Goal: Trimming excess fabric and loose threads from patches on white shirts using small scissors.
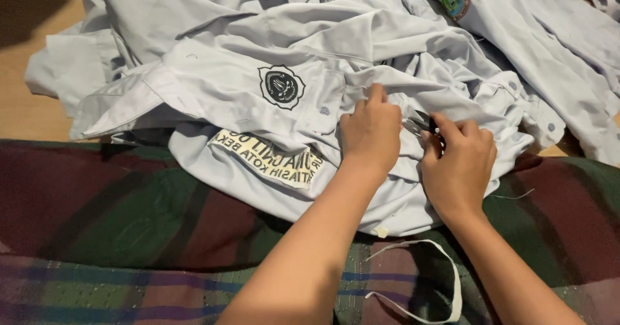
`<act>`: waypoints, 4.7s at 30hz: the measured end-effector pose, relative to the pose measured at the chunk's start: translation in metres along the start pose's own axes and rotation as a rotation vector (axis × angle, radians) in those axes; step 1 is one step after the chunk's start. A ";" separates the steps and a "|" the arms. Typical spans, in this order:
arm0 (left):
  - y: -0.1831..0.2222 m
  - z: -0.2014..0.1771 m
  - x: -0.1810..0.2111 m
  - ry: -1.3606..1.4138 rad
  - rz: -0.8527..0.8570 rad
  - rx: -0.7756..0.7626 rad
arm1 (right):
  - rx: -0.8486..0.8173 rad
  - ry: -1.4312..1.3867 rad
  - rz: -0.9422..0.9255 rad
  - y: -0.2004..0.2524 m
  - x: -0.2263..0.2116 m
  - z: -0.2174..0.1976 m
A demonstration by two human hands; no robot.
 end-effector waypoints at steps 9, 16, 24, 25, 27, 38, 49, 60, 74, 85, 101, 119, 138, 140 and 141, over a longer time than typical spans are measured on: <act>-0.022 0.024 0.021 -0.404 0.235 0.046 | 0.029 0.010 0.046 -0.002 -0.004 -0.006; -0.015 0.007 -0.009 0.067 -0.073 -0.211 | 0.008 -0.004 0.067 -0.001 -0.006 -0.007; -0.020 0.005 -0.053 0.820 -0.395 -0.076 | -0.041 0.059 0.086 -0.001 -0.004 -0.005; -0.017 0.004 -0.051 0.822 -0.393 -0.078 | -0.040 0.062 0.087 -0.002 -0.005 -0.006; -0.011 -0.004 -0.050 0.882 -0.378 0.021 | -0.044 0.046 0.092 -0.002 -0.007 -0.008; -0.012 0.013 -0.057 0.478 -0.342 -0.080 | 0.124 -0.371 -0.017 -0.012 -0.031 -0.040; 0.005 -0.033 -0.065 0.891 -0.615 0.181 | -0.222 -0.208 0.155 -0.006 -0.002 0.006; 0.050 -0.024 -0.014 -0.145 0.424 0.083 | -0.159 -0.319 0.154 -0.004 0.000 0.003; 0.034 -0.041 -0.050 0.872 -0.237 -0.129 | -0.214 -0.307 0.133 0.002 -0.011 -0.009; 0.025 -0.047 -0.082 1.720 -0.447 0.050 | -0.214 -0.281 0.095 -0.002 -0.017 -0.013; -0.038 -0.142 -0.103 0.485 -0.302 0.356 | -0.150 -0.336 -0.034 -0.005 -0.030 -0.025; 0.040 -0.097 -0.089 -0.403 -0.066 -0.279 | -0.261 0.050 0.008 -0.011 -0.001 0.000; 0.089 -0.129 -0.053 -0.480 -0.042 -0.407 | -0.289 -0.902 0.391 -0.035 -0.056 0.031; 0.091 -0.126 -0.056 -0.472 -0.050 -0.403 | -0.102 -0.916 0.535 -0.030 -0.035 0.020; 0.088 -0.127 -0.054 -0.469 -0.045 -0.377 | 0.111 -0.925 0.664 -0.030 -0.019 0.009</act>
Point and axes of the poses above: each hand's wrist, its own y-axis away from the middle knuckle, its own z-axis out of the palm, x = y × z, the point moved 5 cm from there along -y, towards the middle knuckle, and after that the axes turned 10 degrees about -z, right-handed, at the moved point
